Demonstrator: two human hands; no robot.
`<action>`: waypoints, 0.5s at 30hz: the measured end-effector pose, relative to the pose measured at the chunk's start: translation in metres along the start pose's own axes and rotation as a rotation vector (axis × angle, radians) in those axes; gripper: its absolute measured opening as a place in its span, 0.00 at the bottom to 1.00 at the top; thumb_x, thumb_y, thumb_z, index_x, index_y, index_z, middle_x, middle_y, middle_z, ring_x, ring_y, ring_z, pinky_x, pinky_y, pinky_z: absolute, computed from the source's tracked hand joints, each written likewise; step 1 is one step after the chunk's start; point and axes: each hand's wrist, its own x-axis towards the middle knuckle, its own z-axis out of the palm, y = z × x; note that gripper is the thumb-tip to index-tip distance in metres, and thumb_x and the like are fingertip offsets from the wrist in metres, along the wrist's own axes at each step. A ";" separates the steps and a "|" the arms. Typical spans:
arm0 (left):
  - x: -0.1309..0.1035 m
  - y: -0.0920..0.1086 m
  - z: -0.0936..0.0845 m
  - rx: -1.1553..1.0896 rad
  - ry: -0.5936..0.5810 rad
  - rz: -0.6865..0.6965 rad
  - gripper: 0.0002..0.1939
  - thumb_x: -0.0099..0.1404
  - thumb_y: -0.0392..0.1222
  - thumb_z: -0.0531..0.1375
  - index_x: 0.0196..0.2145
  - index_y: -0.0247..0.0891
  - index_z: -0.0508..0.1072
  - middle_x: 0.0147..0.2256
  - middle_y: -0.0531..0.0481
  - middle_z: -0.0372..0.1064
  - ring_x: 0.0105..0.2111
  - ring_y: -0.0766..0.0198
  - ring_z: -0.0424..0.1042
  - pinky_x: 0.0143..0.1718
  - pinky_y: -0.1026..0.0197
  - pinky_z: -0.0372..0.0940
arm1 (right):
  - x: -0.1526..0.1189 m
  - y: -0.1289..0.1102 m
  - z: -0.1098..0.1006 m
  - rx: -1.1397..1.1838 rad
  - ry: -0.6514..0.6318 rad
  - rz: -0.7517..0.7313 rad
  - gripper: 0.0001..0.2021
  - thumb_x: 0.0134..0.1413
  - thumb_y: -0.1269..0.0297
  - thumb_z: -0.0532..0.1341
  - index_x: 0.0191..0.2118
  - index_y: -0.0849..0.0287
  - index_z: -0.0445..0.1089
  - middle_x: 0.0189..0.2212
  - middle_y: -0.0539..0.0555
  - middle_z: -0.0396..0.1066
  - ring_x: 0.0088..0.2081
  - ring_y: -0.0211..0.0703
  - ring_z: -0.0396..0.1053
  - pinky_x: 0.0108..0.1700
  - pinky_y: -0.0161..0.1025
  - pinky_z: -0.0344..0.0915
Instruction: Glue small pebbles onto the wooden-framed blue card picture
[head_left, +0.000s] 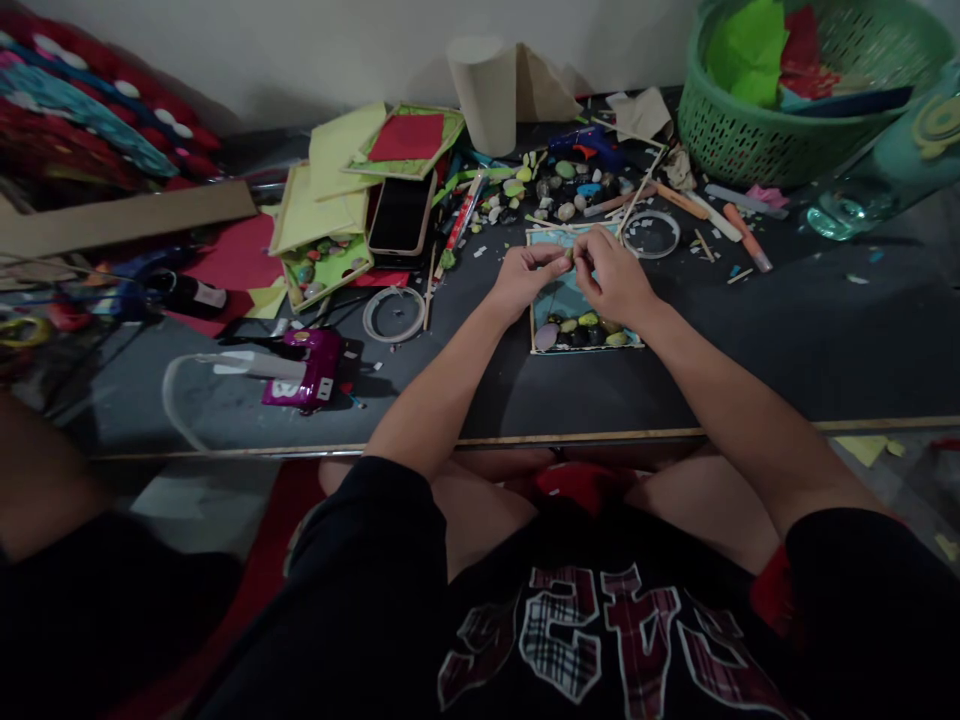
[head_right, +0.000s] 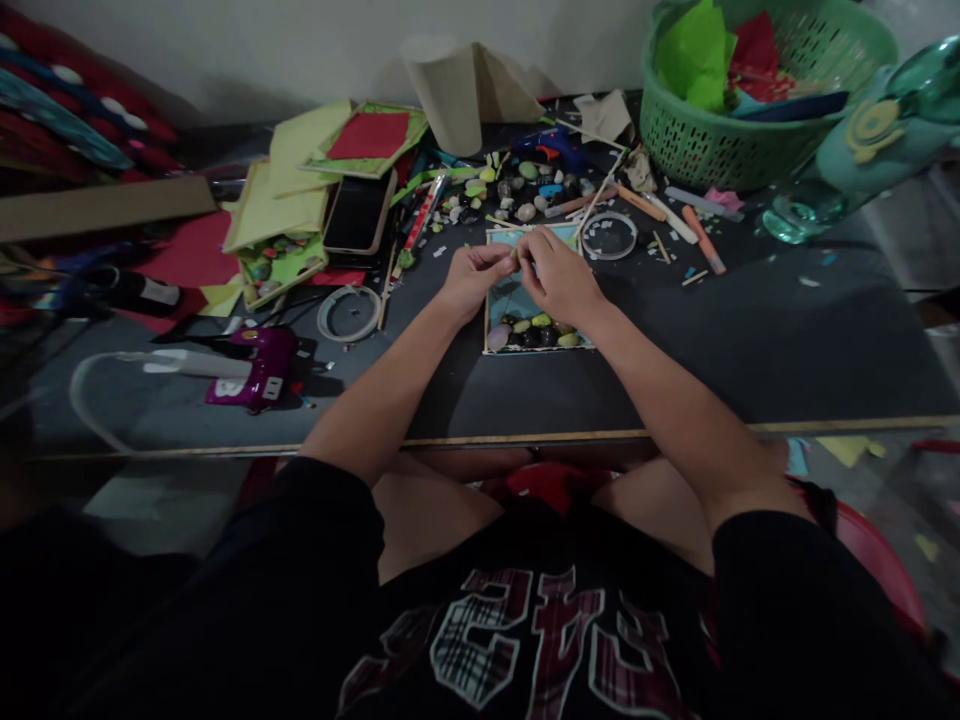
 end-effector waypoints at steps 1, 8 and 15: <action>0.000 0.000 0.000 0.002 -0.008 0.007 0.26 0.48 0.66 0.71 0.28 0.38 0.81 0.25 0.52 0.74 0.29 0.67 0.71 0.36 0.63 0.65 | 0.000 0.000 0.000 0.005 -0.012 0.005 0.03 0.63 0.65 0.48 0.38 0.54 0.57 0.37 0.56 0.65 0.39 0.46 0.66 0.43 0.49 0.68; 0.002 -0.003 -0.003 -0.061 0.034 0.018 0.26 0.49 0.65 0.70 0.30 0.38 0.82 0.26 0.53 0.74 0.28 0.69 0.71 0.35 0.64 0.66 | -0.002 -0.008 -0.006 0.080 -0.035 0.039 0.07 0.65 0.59 0.47 0.35 0.53 0.55 0.35 0.55 0.64 0.38 0.48 0.65 0.44 0.51 0.67; 0.006 -0.010 -0.011 -0.096 0.126 0.032 0.24 0.49 0.65 0.71 0.33 0.43 0.83 0.34 0.53 0.80 0.33 0.66 0.75 0.37 0.63 0.69 | -0.001 0.016 -0.021 0.282 0.125 0.177 0.21 0.63 0.40 0.48 0.35 0.52 0.62 0.31 0.53 0.65 0.34 0.47 0.65 0.43 0.52 0.68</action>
